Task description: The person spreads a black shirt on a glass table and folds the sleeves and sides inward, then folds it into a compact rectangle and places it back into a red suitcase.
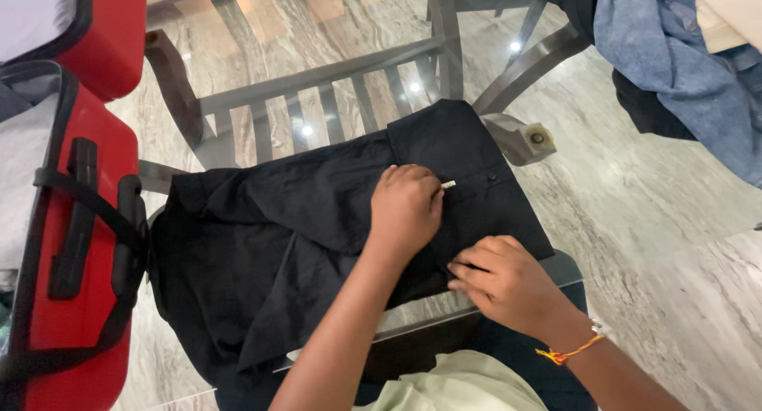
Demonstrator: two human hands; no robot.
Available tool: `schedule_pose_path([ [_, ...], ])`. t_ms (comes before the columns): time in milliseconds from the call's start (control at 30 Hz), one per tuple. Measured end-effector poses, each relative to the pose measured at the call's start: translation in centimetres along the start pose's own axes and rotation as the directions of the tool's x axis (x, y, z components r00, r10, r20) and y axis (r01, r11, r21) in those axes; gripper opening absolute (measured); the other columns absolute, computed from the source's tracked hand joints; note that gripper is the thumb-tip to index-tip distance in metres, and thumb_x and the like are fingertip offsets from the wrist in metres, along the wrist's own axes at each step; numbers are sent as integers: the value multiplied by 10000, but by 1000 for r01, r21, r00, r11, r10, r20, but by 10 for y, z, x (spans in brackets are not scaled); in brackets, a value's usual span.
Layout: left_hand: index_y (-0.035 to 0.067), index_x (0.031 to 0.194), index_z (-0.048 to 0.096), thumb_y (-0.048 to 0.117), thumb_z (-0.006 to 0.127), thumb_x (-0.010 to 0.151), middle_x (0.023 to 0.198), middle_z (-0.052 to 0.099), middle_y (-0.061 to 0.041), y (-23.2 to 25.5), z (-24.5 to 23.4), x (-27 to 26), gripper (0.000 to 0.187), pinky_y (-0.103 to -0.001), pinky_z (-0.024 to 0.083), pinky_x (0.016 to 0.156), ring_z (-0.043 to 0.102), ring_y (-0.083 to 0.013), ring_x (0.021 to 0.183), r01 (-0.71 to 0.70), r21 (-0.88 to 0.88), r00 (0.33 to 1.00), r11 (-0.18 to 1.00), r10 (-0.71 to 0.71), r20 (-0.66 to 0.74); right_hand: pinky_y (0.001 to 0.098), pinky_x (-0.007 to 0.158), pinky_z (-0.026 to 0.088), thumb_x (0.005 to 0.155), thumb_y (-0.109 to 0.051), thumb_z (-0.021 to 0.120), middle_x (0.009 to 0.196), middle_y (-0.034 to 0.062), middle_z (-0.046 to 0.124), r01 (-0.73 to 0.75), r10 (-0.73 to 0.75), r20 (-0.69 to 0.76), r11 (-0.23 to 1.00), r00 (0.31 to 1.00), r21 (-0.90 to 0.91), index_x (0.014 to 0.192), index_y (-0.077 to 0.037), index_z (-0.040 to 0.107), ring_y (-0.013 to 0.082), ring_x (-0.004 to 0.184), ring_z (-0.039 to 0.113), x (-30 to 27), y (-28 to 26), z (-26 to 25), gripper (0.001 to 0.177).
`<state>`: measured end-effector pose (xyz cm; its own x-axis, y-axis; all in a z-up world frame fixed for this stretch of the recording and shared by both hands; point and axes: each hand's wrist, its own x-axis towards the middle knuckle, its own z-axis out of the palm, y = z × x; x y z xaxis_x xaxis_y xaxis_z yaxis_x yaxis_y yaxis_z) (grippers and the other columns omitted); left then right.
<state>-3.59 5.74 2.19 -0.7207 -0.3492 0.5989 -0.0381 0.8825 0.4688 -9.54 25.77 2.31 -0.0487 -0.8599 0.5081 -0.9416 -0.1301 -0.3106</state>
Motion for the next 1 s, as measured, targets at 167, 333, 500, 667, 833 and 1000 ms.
schedule_pose_path([
  [167, 55, 1164, 723, 162, 687, 919, 1231, 713, -131, 26, 12, -9, 271, -483, 452, 1118, 622, -347, 1269, -102, -7, 995, 995, 102, -18, 388, 885, 561, 888, -113, 791, 960, 44, 709, -161, 143, -193, 984, 971, -79, 887, -45, 737, 203, 968, 676, 0, 11, -11, 86],
  [333, 19, 1517, 461, 317, 536, 961, 1586, 408, -238, 21, 33, -26, 635, -552, 264, 1212, 345, -411, 1503, -132, 205, 976, 970, 91, 200, 469, 1110, 426, 934, -198, 642, 1366, 215, 591, -228, 207, -123, 957, 970, -181, 1277, 64, 612, 349, 1306, 547, 5, 22, -3, 433],
  [500, 39, 1563, 427, 394, 455, 1023, 1650, 334, -229, 14, 45, -34, 647, -562, 208, 1247, 291, -405, 1545, -92, 227, 973, 969, 39, 229, 479, 1261, 182, 1058, -365, 410, 1645, 196, 342, -265, 299, 100, 927, 949, -265, 1540, 46, 365, 317, 1554, 279, -7, 33, 13, 635],
  [667, 44, 1558, 421, 440, 474, 1000, 1643, 328, -228, 16, 42, -32, 686, -569, 188, 1242, 272, -409, 1541, -63, 211, 968, 975, 7, 252, 488, 1210, 174, 967, -609, 396, 1612, 205, 314, -185, 253, 141, 907, 957, -378, 1510, 33, 335, 319, 1512, 244, -23, 46, 6, 842],
  [833, 58, 1560, 401, 463, 506, 974, 1640, 317, -226, 20, 39, -30, 720, -594, 148, 1226, 236, -427, 1536, -60, 266, 965, 962, -12, 263, 495, 1186, 194, 945, -647, 377, 1619, 196, 303, -267, 355, 126, 854, 926, -447, 1517, 1, 340, 319, 1497, 260, -47, 57, -7, 865],
  [1000, 33, 1555, 396, 469, 569, 942, 1626, 310, -258, 23, 30, -27, 772, -595, 143, 1224, 217, -448, 1535, -19, 215, 964, 976, -39, 263, 445, 1166, 381, 988, -425, 560, 1482, 177, 577, -424, 440, -12, 857, 898, -292, 1367, 12, 590, 304, 1404, 525, -42, 62, -24, 579],
])
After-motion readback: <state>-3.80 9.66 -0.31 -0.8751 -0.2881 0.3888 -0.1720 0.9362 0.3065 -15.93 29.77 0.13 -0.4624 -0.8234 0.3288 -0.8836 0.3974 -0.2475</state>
